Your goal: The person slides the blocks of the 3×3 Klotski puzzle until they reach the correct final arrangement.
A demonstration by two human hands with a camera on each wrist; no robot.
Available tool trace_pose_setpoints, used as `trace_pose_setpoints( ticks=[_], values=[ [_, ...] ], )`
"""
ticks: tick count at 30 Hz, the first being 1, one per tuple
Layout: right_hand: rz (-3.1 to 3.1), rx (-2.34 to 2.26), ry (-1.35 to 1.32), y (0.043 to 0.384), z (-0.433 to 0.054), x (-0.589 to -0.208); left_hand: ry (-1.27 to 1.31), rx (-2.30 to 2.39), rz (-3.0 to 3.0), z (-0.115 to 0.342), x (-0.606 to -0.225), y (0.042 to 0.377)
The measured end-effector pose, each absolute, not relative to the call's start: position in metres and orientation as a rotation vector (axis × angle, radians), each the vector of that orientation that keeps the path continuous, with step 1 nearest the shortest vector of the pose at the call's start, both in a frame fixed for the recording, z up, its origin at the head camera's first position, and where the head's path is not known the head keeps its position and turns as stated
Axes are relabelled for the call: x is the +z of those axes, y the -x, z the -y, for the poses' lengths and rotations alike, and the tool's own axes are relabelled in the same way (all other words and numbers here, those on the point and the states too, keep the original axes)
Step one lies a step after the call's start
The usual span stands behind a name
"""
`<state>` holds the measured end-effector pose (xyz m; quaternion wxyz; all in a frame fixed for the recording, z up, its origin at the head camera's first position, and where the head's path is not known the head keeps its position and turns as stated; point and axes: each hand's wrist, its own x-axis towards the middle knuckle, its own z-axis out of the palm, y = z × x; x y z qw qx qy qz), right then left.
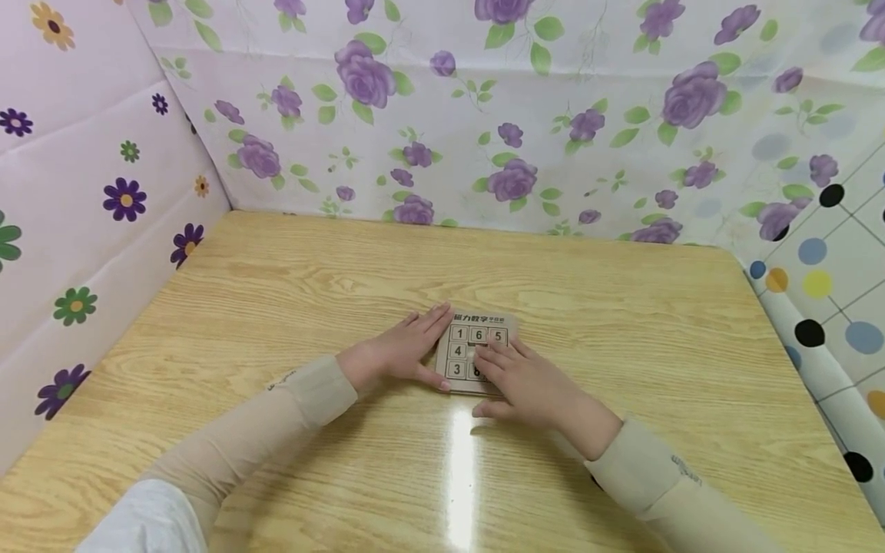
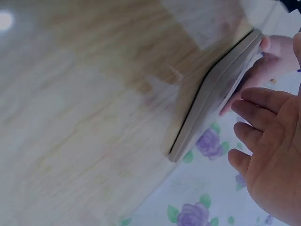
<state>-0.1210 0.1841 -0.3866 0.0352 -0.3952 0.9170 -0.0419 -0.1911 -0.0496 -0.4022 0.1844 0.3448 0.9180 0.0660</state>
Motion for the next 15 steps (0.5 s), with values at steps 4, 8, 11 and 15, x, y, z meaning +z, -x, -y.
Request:
trace_pose_setpoints(
  ticks=[4,8,11,15],
  values=[
    [-2.788,-0.111,1.214,0.113,-0.185,-0.384,-0.966,0.181,-2.589,0.05,-0.401,0.191],
    [-2.761,-0.103,1.172,0.108,-0.185,-0.385,-0.966,0.18,-2.586,0.05,-0.401,0.192],
    [-2.769,-0.099,1.159,0.107,-0.184,-0.387,-0.97,0.183,-2.585,0.049,-0.402,0.192],
    [-2.815,-0.084,1.18,0.113,-0.184,-0.392,-0.967,0.174,-2.584,0.049,-0.403,0.192]
  ],
)
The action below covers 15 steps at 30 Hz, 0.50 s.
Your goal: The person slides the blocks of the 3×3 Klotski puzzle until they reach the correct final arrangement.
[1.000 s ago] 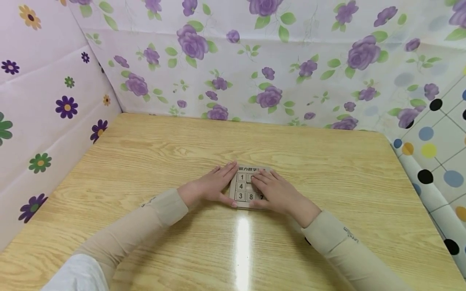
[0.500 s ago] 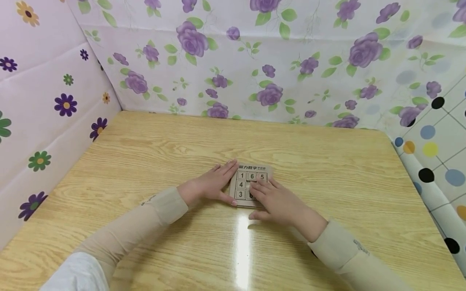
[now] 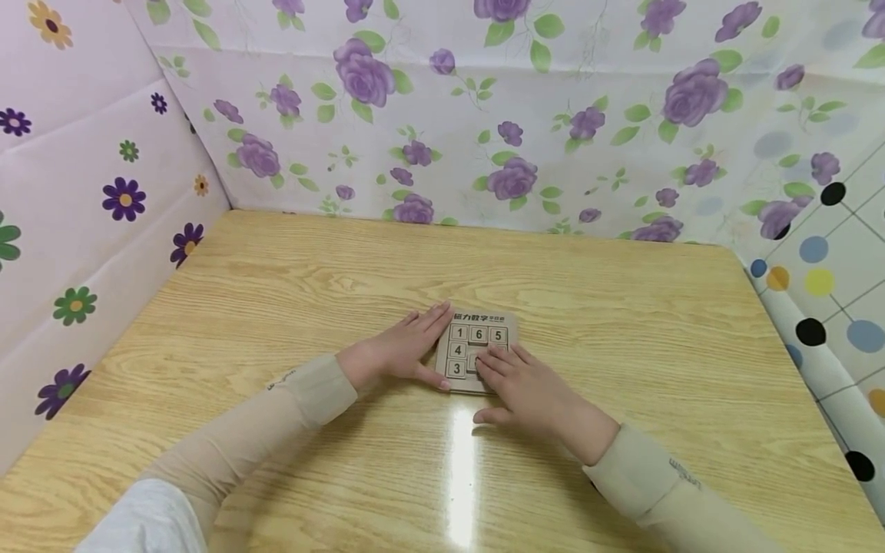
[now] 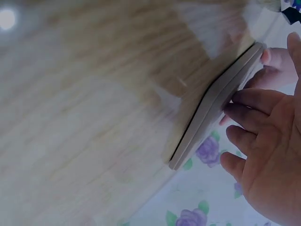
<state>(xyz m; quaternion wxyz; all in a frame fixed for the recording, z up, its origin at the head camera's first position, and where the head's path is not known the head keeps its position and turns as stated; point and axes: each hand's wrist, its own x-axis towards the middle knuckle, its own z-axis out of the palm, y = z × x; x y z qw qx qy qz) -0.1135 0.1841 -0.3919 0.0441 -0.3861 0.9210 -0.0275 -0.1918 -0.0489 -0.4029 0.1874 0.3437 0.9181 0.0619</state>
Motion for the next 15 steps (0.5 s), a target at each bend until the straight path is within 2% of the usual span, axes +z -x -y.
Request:
trace_pose_setpoints(
  ticks=[6,15],
  values=[
    [-2.881,-0.011,1.174,0.122,-0.182,-0.396,-0.972,0.169,-2.585,0.049,-0.404,0.191],
    [-2.782,-0.101,1.269,0.112,-0.167,-0.392,-0.984,0.129,-2.6,0.049,-0.403,0.192]
  ],
)
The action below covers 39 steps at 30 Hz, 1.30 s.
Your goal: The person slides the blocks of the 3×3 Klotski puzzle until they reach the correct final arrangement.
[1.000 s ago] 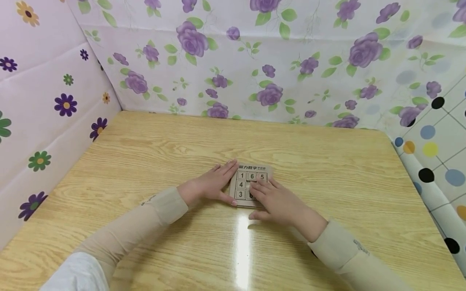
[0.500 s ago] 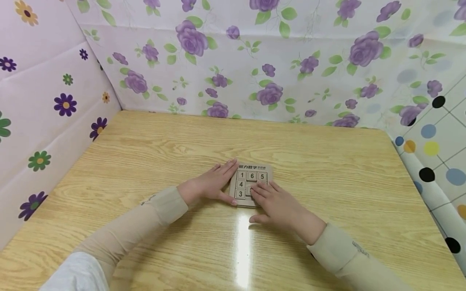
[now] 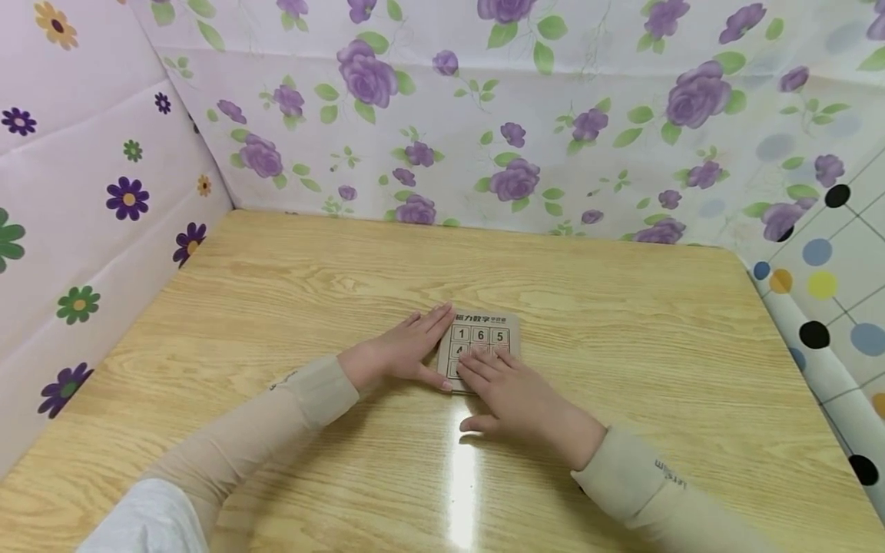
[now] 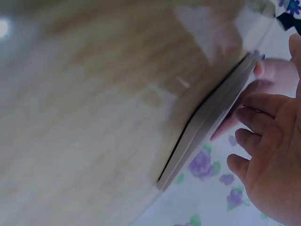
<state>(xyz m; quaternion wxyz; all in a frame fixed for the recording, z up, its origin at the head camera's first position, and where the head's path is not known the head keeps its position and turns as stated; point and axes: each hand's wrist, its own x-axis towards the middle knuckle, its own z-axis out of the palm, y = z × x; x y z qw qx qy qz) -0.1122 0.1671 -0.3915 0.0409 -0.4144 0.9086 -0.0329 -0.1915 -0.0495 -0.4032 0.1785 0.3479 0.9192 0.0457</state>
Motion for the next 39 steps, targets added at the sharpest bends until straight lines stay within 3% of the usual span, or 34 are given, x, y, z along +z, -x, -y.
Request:
trace_pose_setpoints(
  ticks=[21,32,39],
  values=[
    [-2.8,-0.141,1.21,0.109,-0.189,-0.396,-0.978,0.164,-2.598,0.053,-0.399,0.196],
    [-2.816,-0.173,1.241,0.129,-0.17,-0.398,-0.984,0.169,-2.592,0.051,-0.4,0.195],
    [-2.802,-0.116,1.204,0.125,-0.165,-0.399,-0.978,0.168,-2.586,0.05,-0.4,0.192]
  ],
)
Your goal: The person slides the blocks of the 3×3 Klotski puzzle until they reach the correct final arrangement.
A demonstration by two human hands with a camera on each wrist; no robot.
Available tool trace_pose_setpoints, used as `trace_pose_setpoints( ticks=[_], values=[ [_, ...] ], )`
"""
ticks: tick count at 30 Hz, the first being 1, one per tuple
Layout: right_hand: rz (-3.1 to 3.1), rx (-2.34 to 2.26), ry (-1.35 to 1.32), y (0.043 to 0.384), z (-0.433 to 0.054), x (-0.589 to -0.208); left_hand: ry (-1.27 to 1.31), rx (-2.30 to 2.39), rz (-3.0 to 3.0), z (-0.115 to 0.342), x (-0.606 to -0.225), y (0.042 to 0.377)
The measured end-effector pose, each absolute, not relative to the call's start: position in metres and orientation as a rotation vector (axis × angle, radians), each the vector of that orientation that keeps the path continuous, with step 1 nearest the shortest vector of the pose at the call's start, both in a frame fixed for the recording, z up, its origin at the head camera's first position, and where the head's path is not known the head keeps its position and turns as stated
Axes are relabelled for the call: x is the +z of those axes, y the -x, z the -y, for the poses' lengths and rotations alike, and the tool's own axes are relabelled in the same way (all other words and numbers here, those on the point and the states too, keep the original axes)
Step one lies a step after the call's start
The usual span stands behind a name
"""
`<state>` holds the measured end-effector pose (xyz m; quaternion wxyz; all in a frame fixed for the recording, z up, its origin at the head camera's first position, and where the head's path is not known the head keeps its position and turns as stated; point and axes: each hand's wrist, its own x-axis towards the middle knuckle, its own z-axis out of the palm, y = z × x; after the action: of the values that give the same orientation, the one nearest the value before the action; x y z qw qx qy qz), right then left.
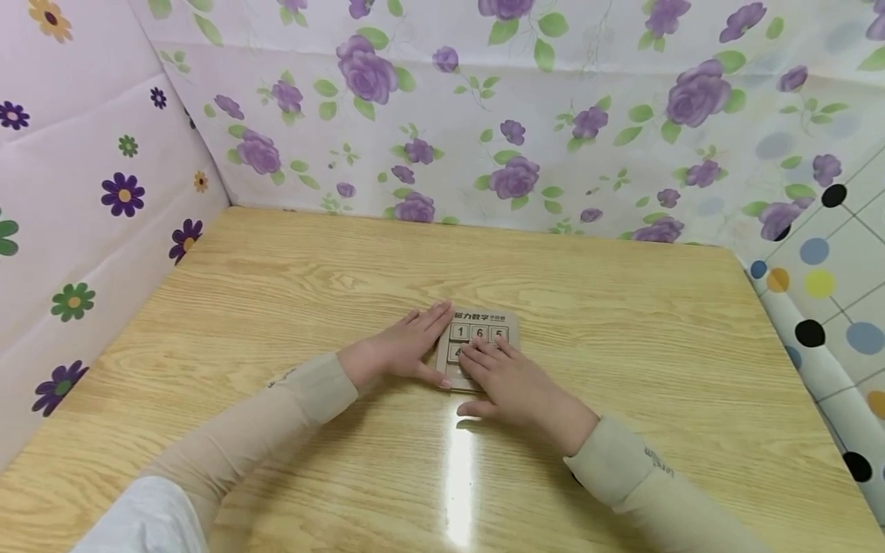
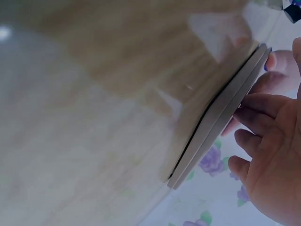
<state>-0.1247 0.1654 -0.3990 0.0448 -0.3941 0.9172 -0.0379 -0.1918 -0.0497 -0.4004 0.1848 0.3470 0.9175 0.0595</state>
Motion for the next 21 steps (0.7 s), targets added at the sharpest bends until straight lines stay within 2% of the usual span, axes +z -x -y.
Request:
trace_pose_setpoints(
  ticks=[10,21],
  values=[
    [-2.775,-0.117,1.233,0.106,-0.165,-0.393,-0.976,0.182,-2.59,0.05,-0.398,0.192],
    [-2.83,-0.145,1.12,0.117,-0.183,-0.391,-0.979,0.188,-2.589,0.049,-0.398,0.19]
  ],
)
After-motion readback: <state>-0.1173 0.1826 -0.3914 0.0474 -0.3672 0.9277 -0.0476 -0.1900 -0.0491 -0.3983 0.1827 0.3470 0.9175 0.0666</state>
